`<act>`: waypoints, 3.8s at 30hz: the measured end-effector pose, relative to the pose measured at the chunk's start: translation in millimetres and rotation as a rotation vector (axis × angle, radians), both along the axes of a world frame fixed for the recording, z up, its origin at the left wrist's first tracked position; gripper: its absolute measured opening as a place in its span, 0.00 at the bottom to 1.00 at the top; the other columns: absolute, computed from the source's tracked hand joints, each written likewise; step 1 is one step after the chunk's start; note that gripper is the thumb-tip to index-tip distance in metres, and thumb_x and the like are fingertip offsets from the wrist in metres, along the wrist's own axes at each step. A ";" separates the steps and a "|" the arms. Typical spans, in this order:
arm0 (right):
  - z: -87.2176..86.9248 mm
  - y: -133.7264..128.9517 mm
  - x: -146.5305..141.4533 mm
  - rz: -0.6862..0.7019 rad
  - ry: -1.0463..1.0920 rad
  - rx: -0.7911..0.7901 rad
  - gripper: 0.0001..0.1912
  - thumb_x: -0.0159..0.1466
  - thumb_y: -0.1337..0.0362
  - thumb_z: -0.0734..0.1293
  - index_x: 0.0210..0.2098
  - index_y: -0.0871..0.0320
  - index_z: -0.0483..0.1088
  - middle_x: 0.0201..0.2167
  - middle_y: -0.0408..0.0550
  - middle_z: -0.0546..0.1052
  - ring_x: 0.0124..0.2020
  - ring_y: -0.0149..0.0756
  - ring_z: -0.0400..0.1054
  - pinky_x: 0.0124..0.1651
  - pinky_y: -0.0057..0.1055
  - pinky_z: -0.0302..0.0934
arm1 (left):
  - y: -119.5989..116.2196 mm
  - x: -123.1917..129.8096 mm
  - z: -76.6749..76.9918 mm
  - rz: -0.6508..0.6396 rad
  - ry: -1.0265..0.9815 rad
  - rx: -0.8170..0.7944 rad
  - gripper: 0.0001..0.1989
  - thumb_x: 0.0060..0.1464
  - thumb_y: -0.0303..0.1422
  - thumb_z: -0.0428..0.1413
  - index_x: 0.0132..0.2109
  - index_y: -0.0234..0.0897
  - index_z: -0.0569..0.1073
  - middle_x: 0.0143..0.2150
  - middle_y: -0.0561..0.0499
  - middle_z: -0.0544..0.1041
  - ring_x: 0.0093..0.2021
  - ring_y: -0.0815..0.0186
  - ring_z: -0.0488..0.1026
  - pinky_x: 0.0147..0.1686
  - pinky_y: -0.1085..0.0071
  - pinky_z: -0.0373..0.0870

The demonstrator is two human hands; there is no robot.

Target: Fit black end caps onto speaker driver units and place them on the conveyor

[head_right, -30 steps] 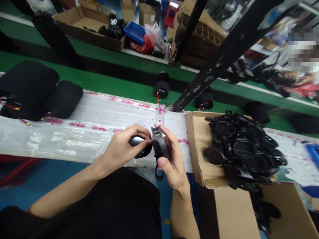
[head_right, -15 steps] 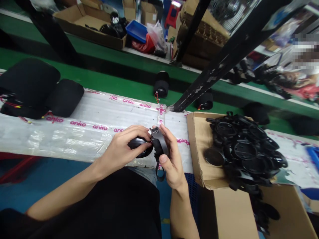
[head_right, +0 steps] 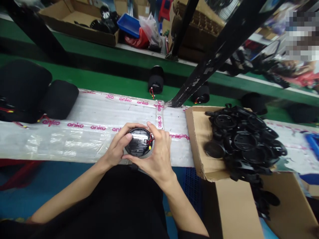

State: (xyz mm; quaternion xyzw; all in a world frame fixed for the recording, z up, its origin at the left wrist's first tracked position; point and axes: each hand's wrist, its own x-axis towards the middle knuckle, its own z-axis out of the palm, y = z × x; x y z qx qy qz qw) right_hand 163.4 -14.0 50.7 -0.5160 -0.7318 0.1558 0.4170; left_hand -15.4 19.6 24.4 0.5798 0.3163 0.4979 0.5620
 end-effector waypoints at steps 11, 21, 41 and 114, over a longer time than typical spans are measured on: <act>-48.0 -13.5 -13.5 -0.133 0.716 -0.208 0.29 0.67 0.50 0.73 0.65 0.49 0.68 0.63 0.53 0.75 0.62 0.49 0.72 0.62 0.48 0.70 | -4.2 9.4 -10.5 0.182 -0.045 0.058 0.17 0.75 0.45 0.51 0.59 0.41 0.73 0.61 0.42 0.79 0.61 0.56 0.78 0.62 0.57 0.74; -35.0 -37.1 -36.7 -0.386 0.647 -0.092 0.17 0.71 0.58 0.72 0.59 0.50 0.79 0.59 0.52 0.83 0.62 0.48 0.77 0.67 0.54 0.70 | -40.0 24.5 -17.7 0.398 -0.066 0.056 0.17 0.76 0.42 0.49 0.64 0.43 0.70 0.71 0.41 0.73 0.70 0.51 0.71 0.69 0.45 0.67; -29.8 -30.1 -34.9 -0.240 0.899 -0.268 0.21 0.70 0.50 0.74 0.60 0.49 0.75 0.65 0.52 0.80 0.66 0.50 0.74 0.68 0.54 0.69 | -9.1 28.3 -13.5 0.263 -0.101 0.036 0.16 0.73 0.51 0.50 0.53 0.44 0.65 0.58 0.46 0.80 0.58 0.55 0.80 0.59 0.51 0.76; -149.6 7.0 39.5 -0.349 0.485 -0.143 0.22 0.69 0.44 0.71 0.32 0.54 0.83 0.33 0.50 0.85 0.36 0.43 0.81 0.45 0.32 0.75 | 289.1 -78.8 -43.2 0.711 0.837 -0.174 0.21 0.70 0.41 0.61 0.63 0.36 0.74 0.62 0.42 0.77 0.57 0.55 0.78 0.56 0.51 0.81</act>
